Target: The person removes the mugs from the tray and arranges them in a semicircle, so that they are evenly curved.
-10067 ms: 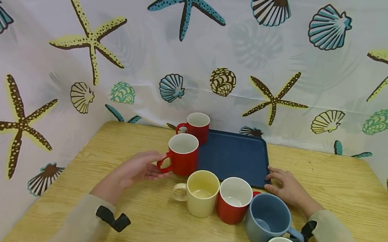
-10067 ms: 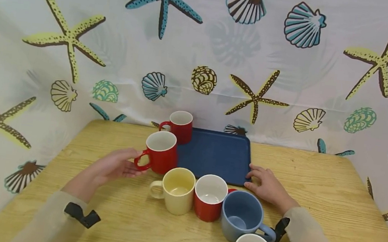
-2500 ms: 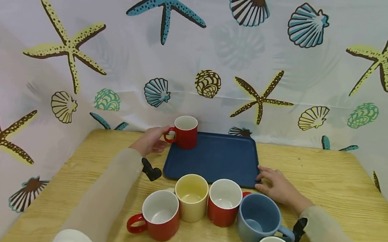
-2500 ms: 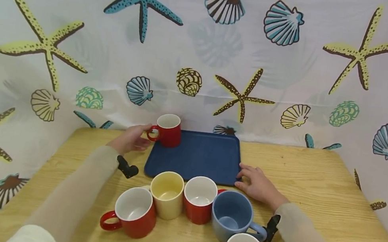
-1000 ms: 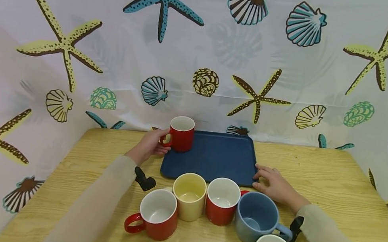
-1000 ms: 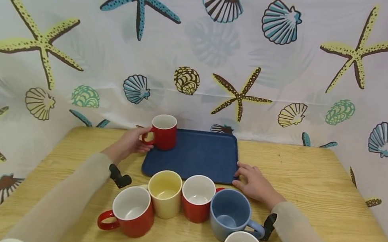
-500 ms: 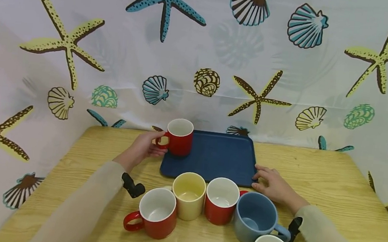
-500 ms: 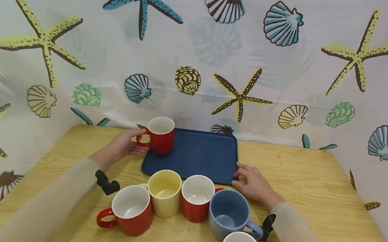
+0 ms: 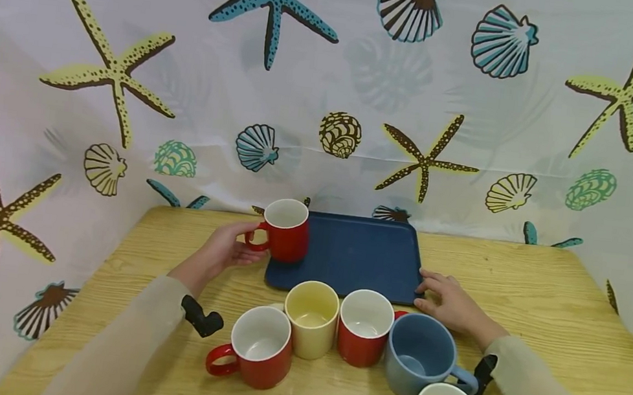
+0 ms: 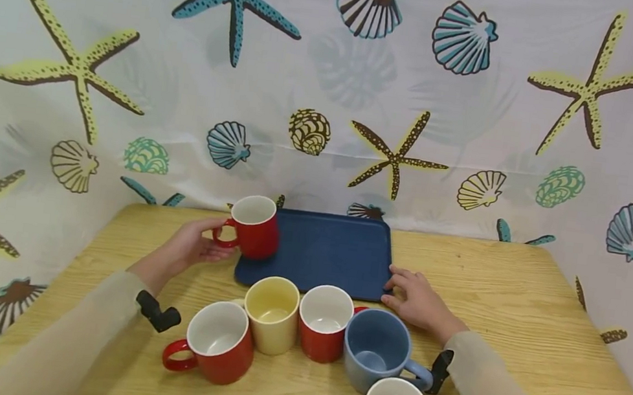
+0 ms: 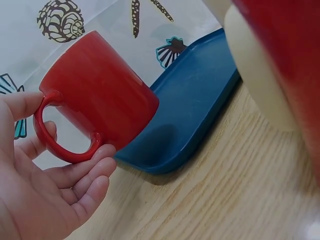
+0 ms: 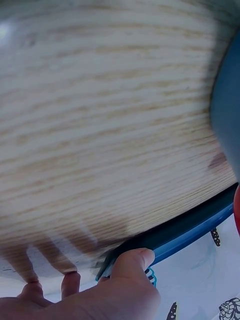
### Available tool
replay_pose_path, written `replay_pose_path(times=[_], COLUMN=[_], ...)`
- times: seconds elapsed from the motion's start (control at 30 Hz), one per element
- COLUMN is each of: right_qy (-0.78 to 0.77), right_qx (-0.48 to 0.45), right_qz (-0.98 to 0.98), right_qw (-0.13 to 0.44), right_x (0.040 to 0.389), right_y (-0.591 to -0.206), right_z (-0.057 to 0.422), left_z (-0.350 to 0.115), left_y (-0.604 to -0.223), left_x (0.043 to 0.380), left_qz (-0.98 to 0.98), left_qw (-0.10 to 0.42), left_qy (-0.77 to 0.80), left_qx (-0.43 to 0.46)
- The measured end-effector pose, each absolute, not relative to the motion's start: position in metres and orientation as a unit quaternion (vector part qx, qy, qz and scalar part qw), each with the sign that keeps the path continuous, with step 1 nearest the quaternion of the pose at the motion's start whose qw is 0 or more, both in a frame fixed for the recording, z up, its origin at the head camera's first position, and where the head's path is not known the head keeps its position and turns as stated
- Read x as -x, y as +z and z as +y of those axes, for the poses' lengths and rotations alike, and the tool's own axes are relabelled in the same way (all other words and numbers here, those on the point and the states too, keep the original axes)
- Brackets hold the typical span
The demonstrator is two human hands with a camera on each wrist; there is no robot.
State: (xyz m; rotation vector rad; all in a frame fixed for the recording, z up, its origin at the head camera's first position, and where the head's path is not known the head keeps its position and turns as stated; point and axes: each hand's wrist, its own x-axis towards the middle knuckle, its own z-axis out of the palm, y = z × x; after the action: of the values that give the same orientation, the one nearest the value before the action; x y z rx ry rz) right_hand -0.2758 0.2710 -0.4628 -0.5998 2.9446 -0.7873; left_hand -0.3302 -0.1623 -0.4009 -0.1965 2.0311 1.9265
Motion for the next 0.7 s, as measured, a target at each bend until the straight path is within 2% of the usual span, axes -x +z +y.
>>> replay_pose_path(times=[0.7], right_qy=[-0.253], right_qx=[0.185], right_qz=[0.949], right_qw=[0.029], right_x=[0.276], right_y=[-0.461], right_z=[0.270], left_z=[-0.199], left_y=[-0.404], left_x=[0.291], left_qz=[0.711], left_qw=[0.166], left_qy=[0.682], left_qx=[0.038])
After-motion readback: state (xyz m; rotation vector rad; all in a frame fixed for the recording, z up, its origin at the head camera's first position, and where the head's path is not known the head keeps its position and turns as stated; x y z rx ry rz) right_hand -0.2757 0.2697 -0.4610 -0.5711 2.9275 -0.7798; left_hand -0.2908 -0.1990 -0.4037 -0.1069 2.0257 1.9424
